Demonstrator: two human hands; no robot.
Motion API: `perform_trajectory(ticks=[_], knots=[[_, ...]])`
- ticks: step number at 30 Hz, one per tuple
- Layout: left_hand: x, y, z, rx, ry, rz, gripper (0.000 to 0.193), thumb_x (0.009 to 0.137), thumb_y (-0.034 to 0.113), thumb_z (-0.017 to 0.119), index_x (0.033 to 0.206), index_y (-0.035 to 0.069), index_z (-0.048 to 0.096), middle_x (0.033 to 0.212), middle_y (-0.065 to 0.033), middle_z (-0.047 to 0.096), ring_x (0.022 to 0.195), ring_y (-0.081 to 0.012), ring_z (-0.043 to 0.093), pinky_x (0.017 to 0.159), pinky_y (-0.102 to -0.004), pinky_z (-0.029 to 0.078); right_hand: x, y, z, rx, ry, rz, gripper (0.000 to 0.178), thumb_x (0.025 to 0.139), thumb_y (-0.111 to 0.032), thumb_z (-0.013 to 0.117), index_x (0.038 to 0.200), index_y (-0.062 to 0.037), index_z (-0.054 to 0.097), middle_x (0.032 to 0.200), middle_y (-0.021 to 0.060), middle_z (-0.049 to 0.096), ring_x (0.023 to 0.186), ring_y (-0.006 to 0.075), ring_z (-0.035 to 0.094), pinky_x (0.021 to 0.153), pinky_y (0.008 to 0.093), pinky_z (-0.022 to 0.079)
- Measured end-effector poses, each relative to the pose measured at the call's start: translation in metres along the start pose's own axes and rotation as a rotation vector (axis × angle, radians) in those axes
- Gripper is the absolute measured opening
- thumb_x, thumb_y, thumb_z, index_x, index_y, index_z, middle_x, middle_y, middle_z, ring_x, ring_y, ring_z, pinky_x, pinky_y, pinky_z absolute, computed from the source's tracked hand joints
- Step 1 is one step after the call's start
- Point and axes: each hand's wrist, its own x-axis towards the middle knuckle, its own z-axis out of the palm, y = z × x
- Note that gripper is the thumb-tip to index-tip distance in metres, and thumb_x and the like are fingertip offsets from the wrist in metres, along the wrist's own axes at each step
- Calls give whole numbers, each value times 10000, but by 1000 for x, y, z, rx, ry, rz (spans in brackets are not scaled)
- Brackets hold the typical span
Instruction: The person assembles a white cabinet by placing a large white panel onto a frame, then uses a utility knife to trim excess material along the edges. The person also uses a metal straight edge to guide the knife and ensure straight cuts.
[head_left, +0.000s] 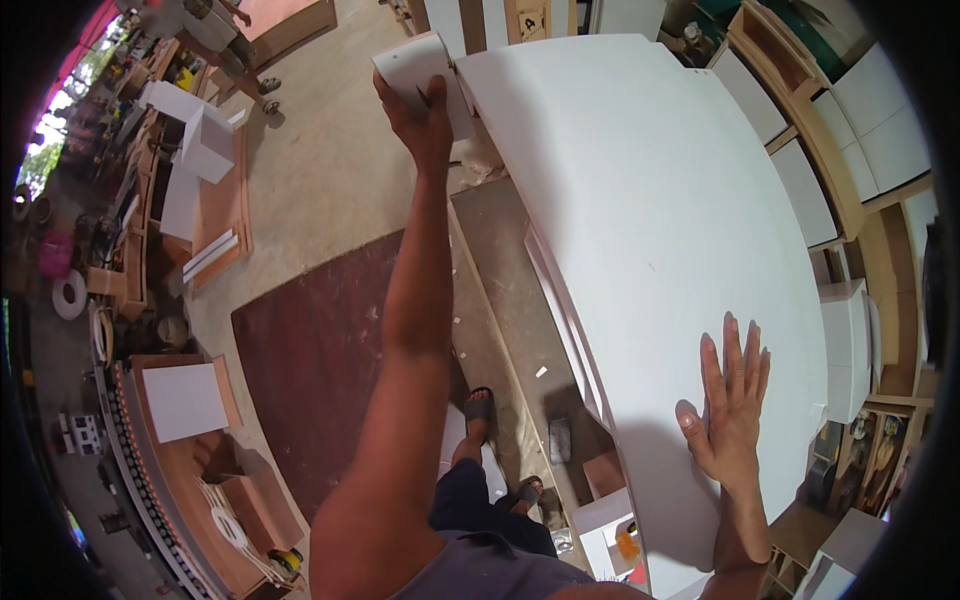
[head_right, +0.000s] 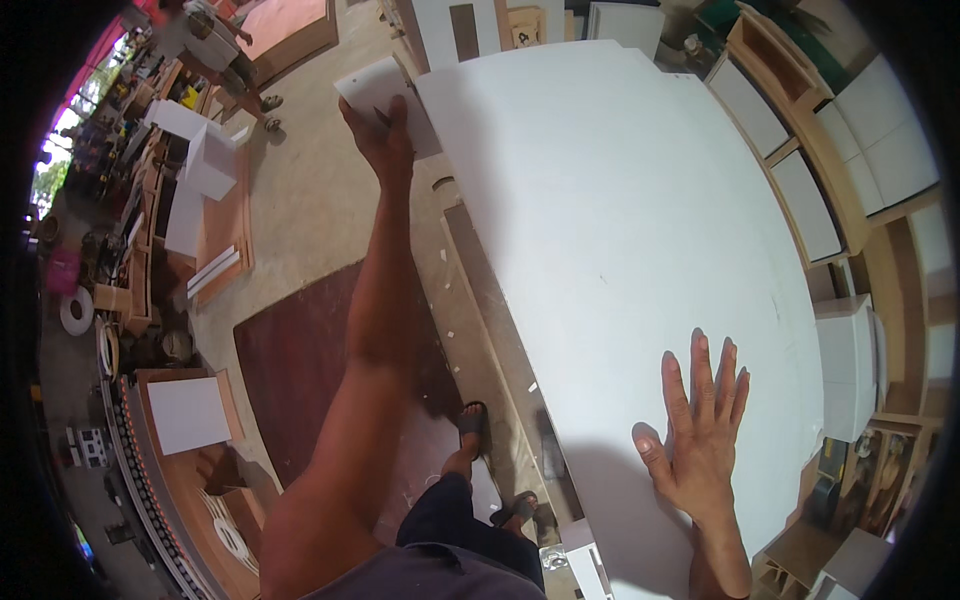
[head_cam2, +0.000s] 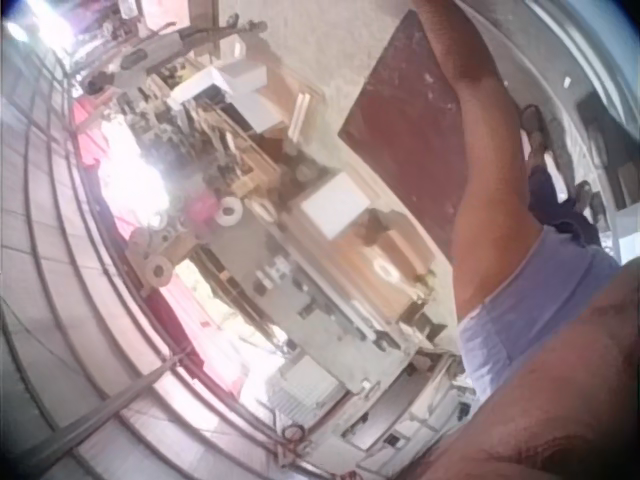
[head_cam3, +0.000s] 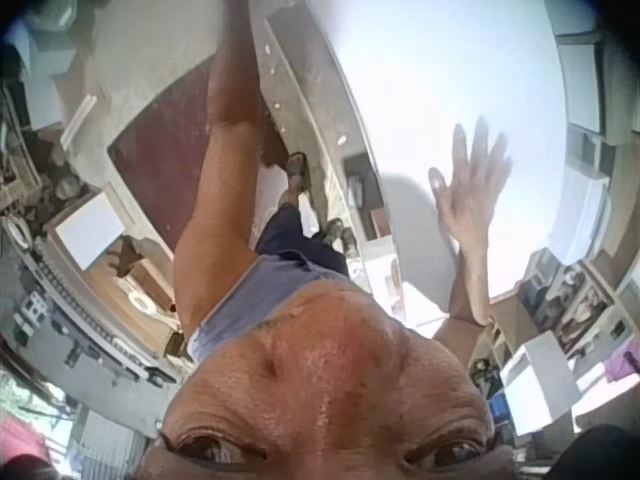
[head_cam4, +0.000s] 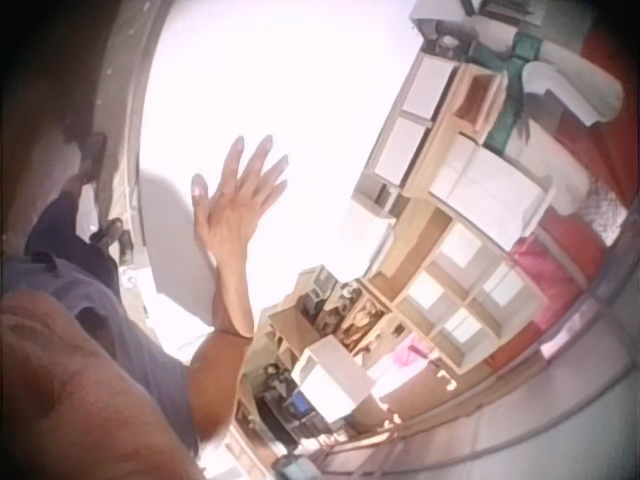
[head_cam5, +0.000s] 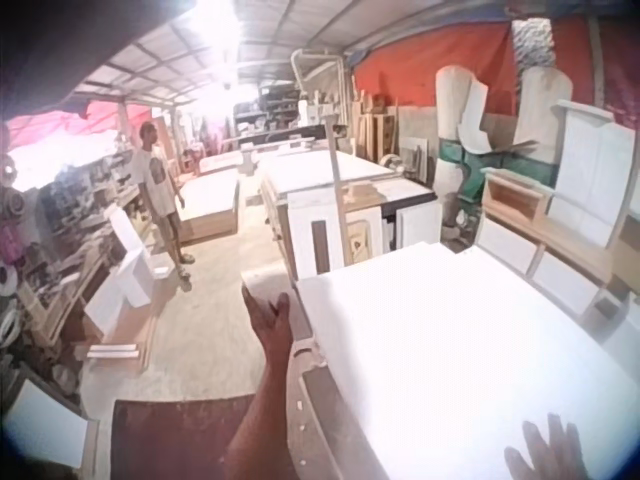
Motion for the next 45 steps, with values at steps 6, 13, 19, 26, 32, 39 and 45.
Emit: perform_trajectory(ticks=[6, 13, 19, 26, 32, 39, 45], knots=[[23, -16, -8, 3, -40, -27, 853, 823, 179, 769, 1514, 77, 279, 1286, -236, 527, 1187, -372, 543, 985, -458, 458, -4, -1, -3, 8, 2, 10, 706, 968, -565, 417, 1566, -213, 283, 1643, 152, 142, 1503, 443, 49, 1159, 662, 13], [8, 34, -15, 208, -119, 31, 787, 839, 106, 745, 1488, 52, 305, 1286, -173, 542, 1150, -283, 555, 976, -401, 464, -11, 2, 0, -35, 56, -32, 708, 971, -549, 440, 1564, -192, 289, 1647, 146, 129, 1498, 459, 52, 1147, 671, 46], [-101, 121, -55, 100, -229, 63, 883, 814, 107, 768, 1525, 31, 248, 1361, -218, 491, 1254, -333, 499, 1044, -426, 410, -19, 2, 10, -48, 138, -15, 685, 987, -562, 414, 1546, -177, 327, 1642, 139, 151, 1488, 472, 73, 1144, 679, 79], [-316, 275, -113, 2, -252, -102, 894, 819, 135, 784, 1510, -29, 242, 1410, -216, 442, 1292, -323, 455, 1061, -424, 385, -23, 19, 42, -122, 352, 10, 680, 970, -635, 376, 1523, -241, 357, 1609, 117, 256, 1460, 463, 194, 1144, 675, 153], [-519, 431, -196, 221, -471, 43, 934, 733, 141, 835, 1469, -28, 286, 1234, -217, 477, 1098, -338, 485, 907, -429, 391, -44, -1, 18, 142, 197, 22, 712, 963, -604, 400, 1524, -167, 360, 1601, 186, 254, 1471, 467, 174, 1177, 622, 142], [-662, 496, -261, 5, -944, 34, 1004, 622, 134, 897, 1464, 69, 354, 1083, -198, 571, 910, -370, 561, 773, -462, 457, -43, 73, 43, 405, 499, 41, 715, 896, -648, 520, 1400, -141, 543, 1435, 151, 520, 1354, 359, 440, 1107, 556, 309], [-696, 439, -285, 250, -1279, -794, 930, 769, 233, 836, 1490, 18, 288, 1150, -226, 623, 1066, -361, 620, 896, -416, 495, -207, 155, 36, 1313, 442, -189, 499, 939, -439, 600, 1227, -31, 616, 1273, 122, 579, 1190, 258, 518, 998, 425, 398]])
